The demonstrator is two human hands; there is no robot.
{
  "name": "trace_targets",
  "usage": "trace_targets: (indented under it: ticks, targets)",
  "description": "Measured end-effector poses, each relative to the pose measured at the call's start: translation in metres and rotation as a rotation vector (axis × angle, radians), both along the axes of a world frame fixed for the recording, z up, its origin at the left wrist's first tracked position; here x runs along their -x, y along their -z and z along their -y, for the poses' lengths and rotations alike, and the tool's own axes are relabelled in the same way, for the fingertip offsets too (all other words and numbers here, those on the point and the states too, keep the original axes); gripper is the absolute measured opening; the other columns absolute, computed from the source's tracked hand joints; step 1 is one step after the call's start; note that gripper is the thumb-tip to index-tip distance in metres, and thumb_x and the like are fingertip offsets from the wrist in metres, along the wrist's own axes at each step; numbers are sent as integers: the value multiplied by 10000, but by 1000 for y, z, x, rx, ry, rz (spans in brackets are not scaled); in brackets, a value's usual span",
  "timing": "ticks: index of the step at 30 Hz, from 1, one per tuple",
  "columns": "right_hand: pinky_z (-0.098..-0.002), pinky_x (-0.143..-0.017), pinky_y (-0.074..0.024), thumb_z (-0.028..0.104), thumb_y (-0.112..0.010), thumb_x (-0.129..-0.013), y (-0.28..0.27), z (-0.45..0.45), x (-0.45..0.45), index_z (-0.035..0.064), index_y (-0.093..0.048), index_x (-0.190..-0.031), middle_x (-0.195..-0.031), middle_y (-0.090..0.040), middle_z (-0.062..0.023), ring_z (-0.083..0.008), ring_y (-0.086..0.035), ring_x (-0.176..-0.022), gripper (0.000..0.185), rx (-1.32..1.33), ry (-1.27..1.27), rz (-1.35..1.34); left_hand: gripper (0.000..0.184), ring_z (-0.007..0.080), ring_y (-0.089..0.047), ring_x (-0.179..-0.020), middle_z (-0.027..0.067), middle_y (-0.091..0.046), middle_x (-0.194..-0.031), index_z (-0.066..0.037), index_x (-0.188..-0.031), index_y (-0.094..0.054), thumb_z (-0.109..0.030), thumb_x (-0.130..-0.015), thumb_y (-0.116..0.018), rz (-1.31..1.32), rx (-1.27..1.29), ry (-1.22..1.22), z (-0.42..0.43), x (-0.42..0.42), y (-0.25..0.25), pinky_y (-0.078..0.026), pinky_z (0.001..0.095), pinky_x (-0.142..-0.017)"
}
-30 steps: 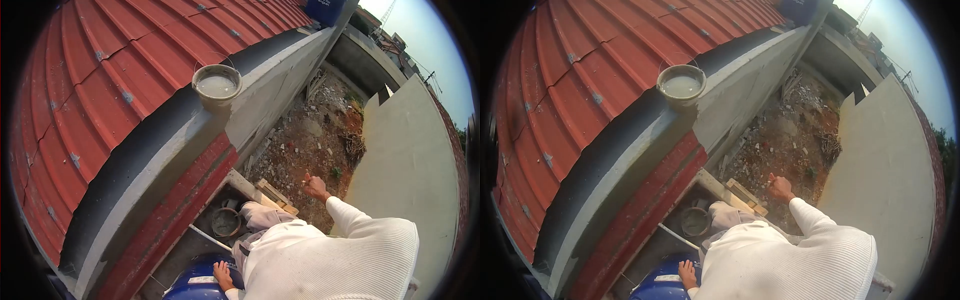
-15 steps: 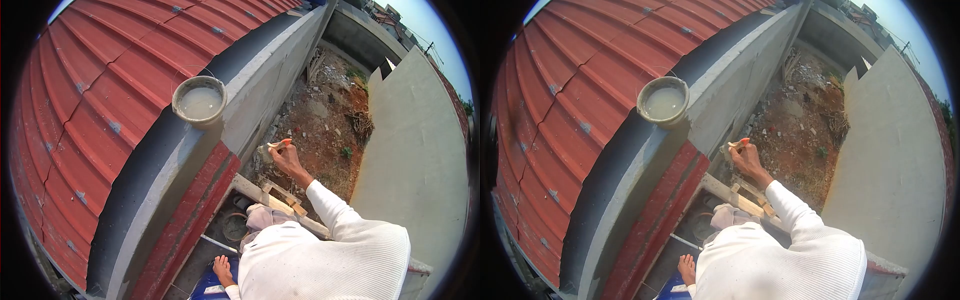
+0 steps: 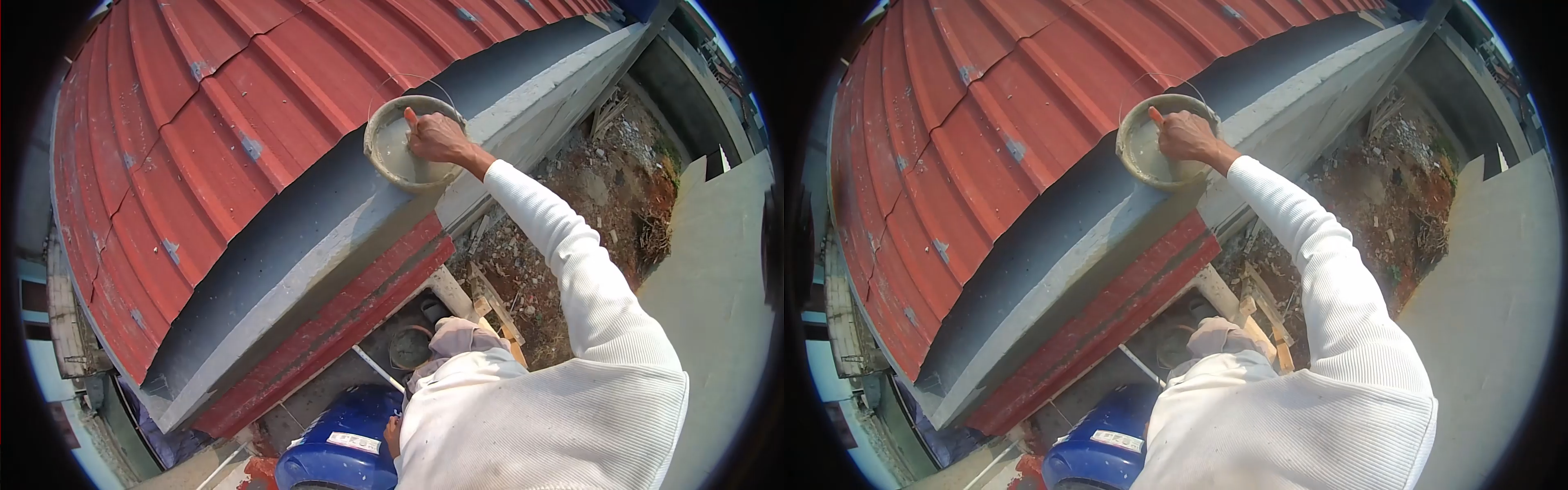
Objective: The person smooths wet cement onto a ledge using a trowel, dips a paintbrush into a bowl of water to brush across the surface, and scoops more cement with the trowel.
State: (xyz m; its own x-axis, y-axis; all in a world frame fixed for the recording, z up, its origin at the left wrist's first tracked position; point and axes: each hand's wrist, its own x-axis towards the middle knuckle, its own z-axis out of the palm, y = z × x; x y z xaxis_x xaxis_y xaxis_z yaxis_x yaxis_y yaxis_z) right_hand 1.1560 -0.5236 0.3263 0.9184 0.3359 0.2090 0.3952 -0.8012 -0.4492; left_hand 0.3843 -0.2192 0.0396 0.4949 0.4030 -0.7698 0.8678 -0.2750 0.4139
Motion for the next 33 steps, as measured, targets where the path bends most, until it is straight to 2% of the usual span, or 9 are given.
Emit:
trace_targets:
  ticks: [5, 8, 11, 13, 14, 22, 25, 28, 33]
  targets:
    - [-582, -771, -543, 239, -619, -950, -35, -12, 16, -18, -709, -749, -772, -718, -267, -471, -712, -769, 339, -81, 40, 57, 544, 357, -675, -1261, 175, -678, -1400, -51, -1437, -567, -437, -1056, -610, -28, -82, 43, 0, 6, 9, -506, 459, -1022]
    - [-573, -753, -543, 238, -627, -954, -8, -7, -2, -5, -707, -769, -787, -721, -250, -451, -715, -784, 317, 36, 23, -42, 523, 359, -685, -1237, 171, -692, -1371, -56, -1406, -588, -439, -1051, -621, -22, -114, 97, -8, 5, 14, -515, 462, -1003]
    - [-569, -738, -528, 218, -638, -941, -27, -11, 10, 18, -709, -782, -784, -703, -234, -442, -697, -779, 266, -326, 74, 300, 502, 361, -696, -1214, 167, -705, -1341, -62, -1374, -609, -441, -1046, -632, -10, -152, 155, -12, -13, 25, -525, 465, -984]
    - [-569, -730, -514, 241, -629, -965, -19, 2, 0, 2, -643, -747, -764, -673, -242, -433, -684, -763, 324, -85, 59, -19, 489, 362, -703, -1198, 165, -715, -1322, -65, -1353, -623, -443, -1043, -639, 0, -167, 216, -21, -23, 29, -531, 468, -972]
    - [-560, -735, -515, 257, -607, -1001, -10, 5, -2, 4, -655, -788, -775, -672, -224, -428, -681, -762, 334, -93, 32, 76, 482, 362, -706, -1190, 163, -719, -1312, -67, -1342, -630, -444, -1041, -643, 6, -181, 253, -30, -27, 31, -534, 469, -965]
    - [-501, -749, -542, 150, -680, -991, -122, 10, 95, -6, -688, -944, -878, -702, -194, -394, -694, -793, 163, -565, 125, 516, 434, 367, -734, -1127, 153, -756, -1235, -81, -1258, -685, -449, -1028, -672, 41, -253, 364, -55, -44, 47, -559, 478, -915]
    - [-480, -752, -559, 116, -727, -965, -26, 21, 38, -2, -702, -962, -927, -729, -186, -379, -722, -809, 120, -454, 122, 286, 418, 369, -745, -1104, 149, -770, -1206, -86, -1226, -706, -451, -1023, -683, 73, -264, 408, -68, -36, 50, -569, 481, -896]
    - [-473, -745, -567, 120, -733, -956, -38, 24, 68, -17, -698, -964, -952, -738, -206, -384, -737, -826, 141, -631, 185, 430, 404, 371, -755, -1080, 145, -783, -1177, -91, -1194, -727, -454, -1018, -694, 107, -284, 422, -69, -42, 57, -578, 484, -877]
    - [-520, -745, -570, 185, -662, -951, -33, 26, 55, -17, -716, -860, -766, -701, -247, -434, -723, -756, 227, -400, 194, 277, 377, 388, -762, -1035, 151, -795, -1096, -95, -1134, -749, -447, -1002, -713, 125, -310, 451, -80, -28, 58, -585, 502, -844]
